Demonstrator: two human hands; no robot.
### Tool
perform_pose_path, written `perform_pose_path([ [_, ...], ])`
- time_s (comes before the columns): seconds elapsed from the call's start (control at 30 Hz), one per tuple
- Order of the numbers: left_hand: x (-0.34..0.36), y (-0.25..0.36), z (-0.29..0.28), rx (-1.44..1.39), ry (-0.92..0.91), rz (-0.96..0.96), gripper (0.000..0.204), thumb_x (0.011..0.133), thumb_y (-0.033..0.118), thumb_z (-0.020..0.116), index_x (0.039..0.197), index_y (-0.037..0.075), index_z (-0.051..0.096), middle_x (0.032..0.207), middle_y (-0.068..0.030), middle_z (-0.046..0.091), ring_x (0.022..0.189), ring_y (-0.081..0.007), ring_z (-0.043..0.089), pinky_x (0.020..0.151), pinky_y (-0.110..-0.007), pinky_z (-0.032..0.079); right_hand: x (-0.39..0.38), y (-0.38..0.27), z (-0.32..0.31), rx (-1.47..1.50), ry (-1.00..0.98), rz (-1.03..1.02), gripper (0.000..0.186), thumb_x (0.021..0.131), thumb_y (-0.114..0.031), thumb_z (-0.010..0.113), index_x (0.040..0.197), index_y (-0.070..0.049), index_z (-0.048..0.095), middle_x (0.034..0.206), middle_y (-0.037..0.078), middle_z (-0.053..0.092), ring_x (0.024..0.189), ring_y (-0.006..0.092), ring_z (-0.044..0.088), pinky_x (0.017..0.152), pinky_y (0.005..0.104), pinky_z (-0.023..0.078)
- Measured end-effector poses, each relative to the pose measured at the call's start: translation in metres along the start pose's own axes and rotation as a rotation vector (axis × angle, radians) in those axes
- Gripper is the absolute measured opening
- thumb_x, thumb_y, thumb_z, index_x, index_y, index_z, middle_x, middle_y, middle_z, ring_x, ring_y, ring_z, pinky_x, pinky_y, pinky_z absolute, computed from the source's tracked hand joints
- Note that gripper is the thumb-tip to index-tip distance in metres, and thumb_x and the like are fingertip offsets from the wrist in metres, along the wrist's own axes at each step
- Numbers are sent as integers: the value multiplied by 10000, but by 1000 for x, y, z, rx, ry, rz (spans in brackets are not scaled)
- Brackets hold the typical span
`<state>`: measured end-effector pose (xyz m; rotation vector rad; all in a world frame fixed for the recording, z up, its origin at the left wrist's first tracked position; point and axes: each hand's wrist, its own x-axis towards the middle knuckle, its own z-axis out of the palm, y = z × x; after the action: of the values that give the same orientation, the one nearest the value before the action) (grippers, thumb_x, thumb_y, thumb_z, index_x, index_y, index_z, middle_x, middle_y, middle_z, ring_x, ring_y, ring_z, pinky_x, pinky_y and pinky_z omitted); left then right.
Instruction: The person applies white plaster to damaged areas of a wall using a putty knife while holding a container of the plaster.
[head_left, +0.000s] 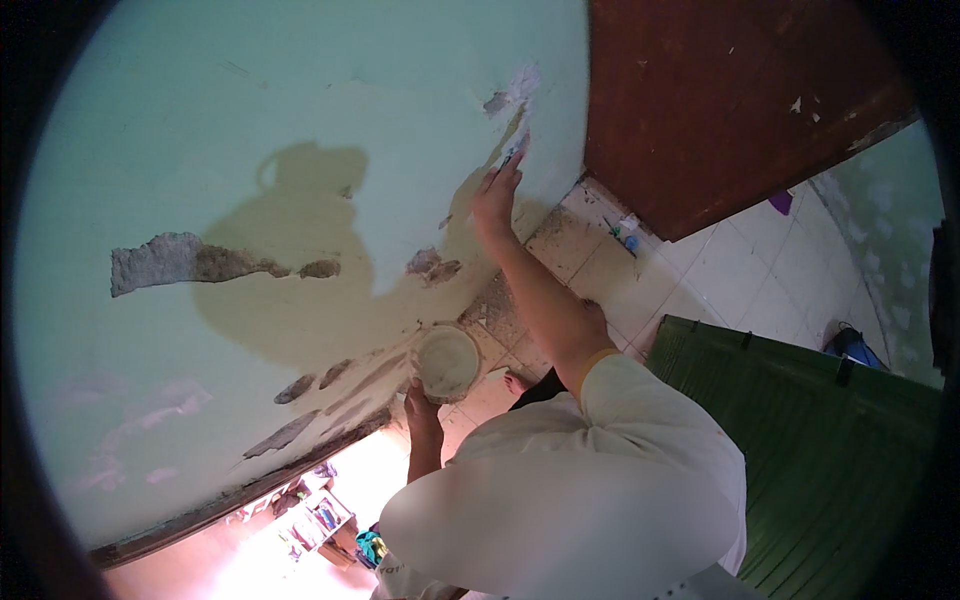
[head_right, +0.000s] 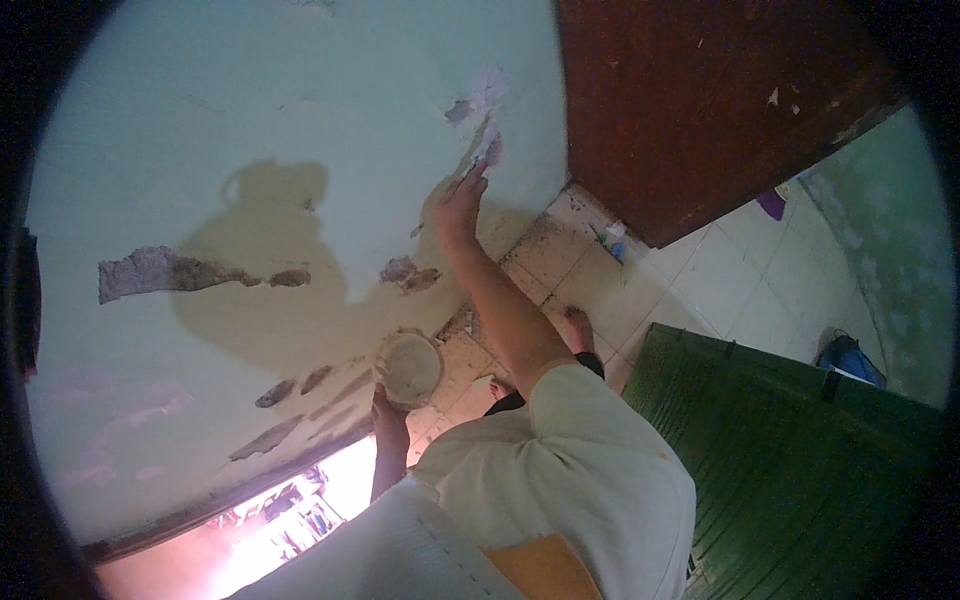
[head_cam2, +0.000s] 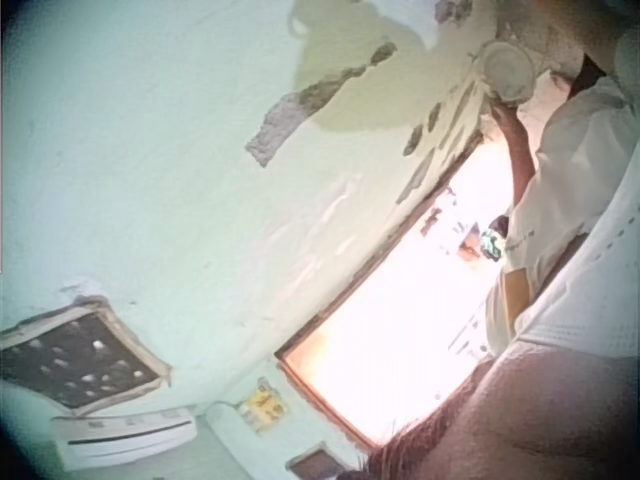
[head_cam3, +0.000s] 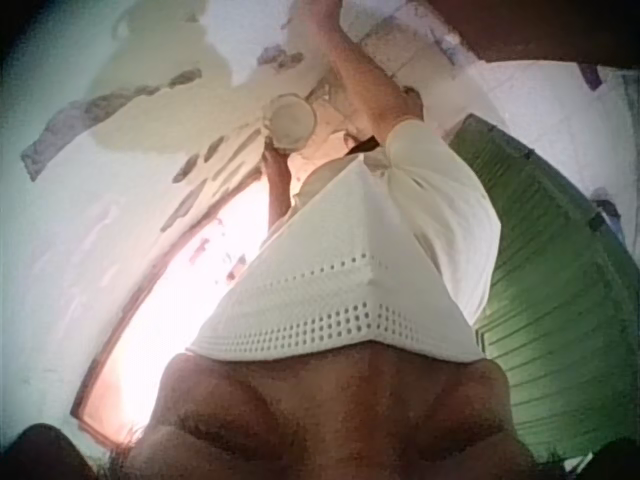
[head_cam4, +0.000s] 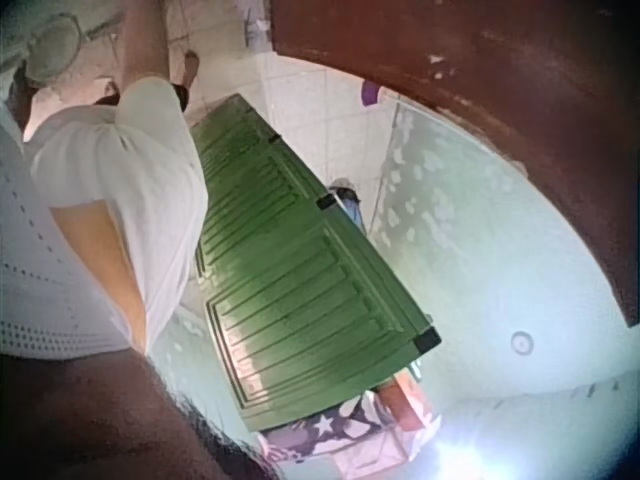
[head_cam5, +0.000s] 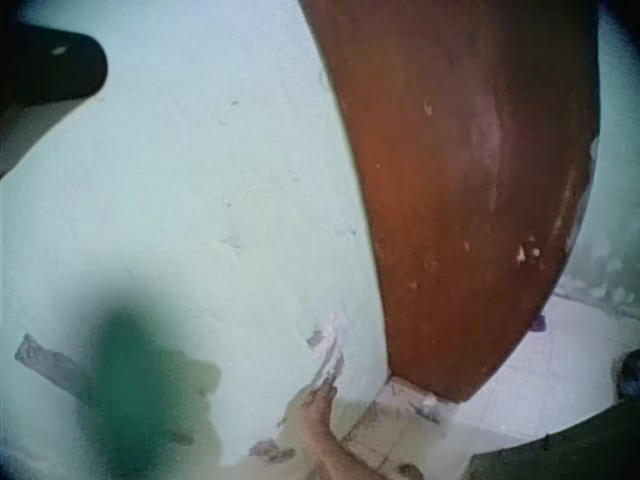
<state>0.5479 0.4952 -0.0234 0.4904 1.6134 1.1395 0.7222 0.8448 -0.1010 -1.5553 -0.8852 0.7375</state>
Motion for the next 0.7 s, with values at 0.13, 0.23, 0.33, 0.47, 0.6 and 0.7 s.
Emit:
perform_pose_path([
  [0.13, -3, 4, 2, -33, -24, 3, 666, 986, 505, 444, 1363, -43, 427, 1336, -181, 525, 1237, -284, 525, 1038, -418, 434, 43, -12, -17, 96, 107, -38, 643, 994, -130, 400, 1479, 102, 48, 1358, 394, 311, 1253, 494, 392, 1063, 492, 352],
  [0.23, -3, 1, 0, -45, -21, -8, 665, 983, 507, 448, 1364, -38, 431, 1337, -179, 525, 1234, -281, 527, 1035, -417, 436, 46, -33, -28, 61, 3, -30, 607, 998, -152, 392, 1471, 105, 113, 1409, 380, 300, 1302, 484, 361, 1074, 488, 350],
  [0.33, -7, 1, 6, -38, -8, -8, 666, 983, 508, 445, 1364, -38, 433, 1338, -178, 524, 1226, -280, 533, 1028, -416, 441, 1, -49, -42, 25, -110, -74, 564, 1015, -195, 358, 1470, 94, 190, 1454, 347, 295, 1330, 456, 365, 1091, 470, 340],
  [0.47, -3, -2, 6, -17, -67, 30, 676, 982, 518, 439, 1367, -37, 432, 1345, -177, 517, 1228, -276, 529, 1025, -415, 440, -31, -61, -69, 92, -151, -95, 568, 986, -152, 381, 1453, 116, 197, 1410, 363, 337, 1289, 475, 396, 1079, 463, 362],
  [0.6, -1, 6, 16, -26, -92, 42, 698, 976, 539, 434, 1369, -38, 430, 1347, -176, 512, 1245, -277, 510, 1034, -419, 428, 8, -59, -83, 66, -110, -34, 545, 989, -167, 377, 1432, 125, 251, 1394, 356, 384, 1293, 438, 424, 1085, 444, 361],
  [0.7, 0, 2, 16, -27, -69, 20, 711, 971, 550, 432, 1368, -41, 431, 1344, -175, 511, 1250, -282, 502, 1038, -421, 422, 11, -64, -79, 39, -137, -51, 521, 997, -175, 362, 1419, 121, 292, 1384, 352, 412, 1291, 421, 441, 1084, 430, 359],
])
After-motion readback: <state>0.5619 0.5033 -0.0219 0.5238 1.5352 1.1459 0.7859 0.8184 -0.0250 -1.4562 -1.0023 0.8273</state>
